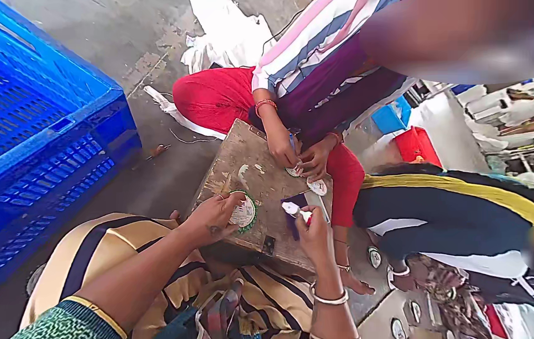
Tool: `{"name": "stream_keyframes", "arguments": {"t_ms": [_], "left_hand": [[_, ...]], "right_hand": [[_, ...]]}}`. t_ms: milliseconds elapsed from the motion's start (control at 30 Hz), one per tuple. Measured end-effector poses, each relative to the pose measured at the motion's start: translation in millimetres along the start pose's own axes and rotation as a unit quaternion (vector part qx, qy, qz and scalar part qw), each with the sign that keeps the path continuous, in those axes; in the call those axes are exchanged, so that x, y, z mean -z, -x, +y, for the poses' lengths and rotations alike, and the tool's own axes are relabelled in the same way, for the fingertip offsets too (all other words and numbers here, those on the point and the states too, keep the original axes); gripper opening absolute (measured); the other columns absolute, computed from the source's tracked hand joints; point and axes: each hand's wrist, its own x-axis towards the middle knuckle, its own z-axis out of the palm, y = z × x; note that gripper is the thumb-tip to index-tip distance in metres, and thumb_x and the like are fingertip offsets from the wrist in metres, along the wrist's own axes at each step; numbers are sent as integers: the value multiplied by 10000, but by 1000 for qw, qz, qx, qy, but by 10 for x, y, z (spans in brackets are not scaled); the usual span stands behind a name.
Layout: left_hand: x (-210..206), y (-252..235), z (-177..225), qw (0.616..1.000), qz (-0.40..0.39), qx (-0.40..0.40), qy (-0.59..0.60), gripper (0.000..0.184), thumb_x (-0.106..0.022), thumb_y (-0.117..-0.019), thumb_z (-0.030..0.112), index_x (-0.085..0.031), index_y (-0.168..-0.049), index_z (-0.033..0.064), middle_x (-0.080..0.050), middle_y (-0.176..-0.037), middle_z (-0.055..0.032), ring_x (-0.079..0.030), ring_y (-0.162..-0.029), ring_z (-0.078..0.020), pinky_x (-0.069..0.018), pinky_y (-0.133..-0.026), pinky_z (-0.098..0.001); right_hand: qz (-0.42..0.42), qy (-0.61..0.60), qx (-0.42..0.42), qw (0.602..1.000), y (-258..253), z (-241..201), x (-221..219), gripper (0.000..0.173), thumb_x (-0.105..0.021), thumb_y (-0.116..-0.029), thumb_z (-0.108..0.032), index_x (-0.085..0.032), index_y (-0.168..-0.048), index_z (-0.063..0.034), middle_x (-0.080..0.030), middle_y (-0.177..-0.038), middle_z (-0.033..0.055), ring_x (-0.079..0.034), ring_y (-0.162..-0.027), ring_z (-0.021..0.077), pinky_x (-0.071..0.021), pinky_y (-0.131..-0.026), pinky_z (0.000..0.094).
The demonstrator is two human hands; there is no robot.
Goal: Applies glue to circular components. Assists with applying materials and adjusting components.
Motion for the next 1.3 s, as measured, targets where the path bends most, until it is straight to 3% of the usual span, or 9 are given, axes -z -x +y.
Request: {"name": "stream_keyframes", "arguments": {"t_ms": [200,367,533,633,800,867,1067,1200,1300], "left_hand": [[-15,-39,12,998,-16,40,34,649,-792,-881,203,-491,-1398,-49,-659,-1314,-204,-638,-1199,-405,-489,-1013,-559],[33,-65,6,986,-27,114,117,844,-840,-827,132,-358,-1504,-12,-667,-1313,-165,-633,-1227,-364,-478,-1043,-556],[118,-91,41,983,-52,124,127,877,-838,-830,99,-315,-1529,12,-663,-1315,-163,-612,-1254,-364,-461,-1065,-545],[107,-118,0,982,-53,102,147,853,-838,-805,83,-366,-1510,-10,-635,-1358,-175,-583,-1300,-354,-439,-1105,-536],[157,-38,-43,981,-53,83,166,1014,-871,-762,45,-273,-1579,-9,-473,-1514,-249,-532,-1346,-379,-420,-1126,-509],[181,-70,-28,980,-49,81,174,1027,-871,-757,35,-260,-1582,-7,-452,-1513,-274,-547,-1325,-385,-436,-1115,-490],[142,-62,-45,984,-49,74,152,1019,-869,-772,72,-245,-1571,-35,-491,-1454,-296,-568,-1289,-403,-448,-1092,-510],[182,-61,-70,983,-65,71,158,1032,-901,-738,89,-281,-1553,-36,-482,-1474,-268,-569,-1282,-389,-456,-1082,-516],[215,-90,-72,985,-88,56,136,889,-899,-751,113,-420,-1490,-5,-521,-1448,-248,-534,-1312,-411,-426,-1090,-542]], "right_hand": [[-27,79,-108,991,-293,149,449,309,-562,-1044,-218,-608,-1209,39,-698,-987,250,-689,-959,423,-504,-837,613],[-65,83,-142,984,-405,96,105,354,-592,-1030,-224,-599,-1265,41,-687,-1080,280,-674,-1032,453,-493,-888,634],[-92,89,-147,981,-434,102,89,333,-572,-1044,-224,-588,-1272,19,-691,-1090,262,-680,-1043,422,-498,-902,606],[-58,57,-119,990,-332,8,237,358,-577,-1038,-206,-595,-1285,53,-683,-1125,283,-671,-1067,438,-489,-923,621],[-11,-30,89,996,43,-536,51,266,-592,-972,-168,-643,-1061,77,-672,-826,223,-671,-745,389,-503,-652,583],[0,-26,145,989,72,-767,16,237,-612,-959,-151,-659,-1025,73,-677,-799,201,-682,-711,368,-531,-623,551],[-127,53,70,988,2,-1141,-364,308,-647,-978,-185,-647,-1173,54,-712,-959,247,-709,-929,429,-535,-785,579],[-95,22,74,992,17,-1013,-297,324,-621,-996,-210,-648,-1159,68,-710,-942,244,-711,-889,426,-549,-759,586],[66,-35,61,995,-2,-666,-52,289,-624,-975,-149,-647,-1093,113,-703,-899,254,-710,-805,401,-557,-705,576]]}}
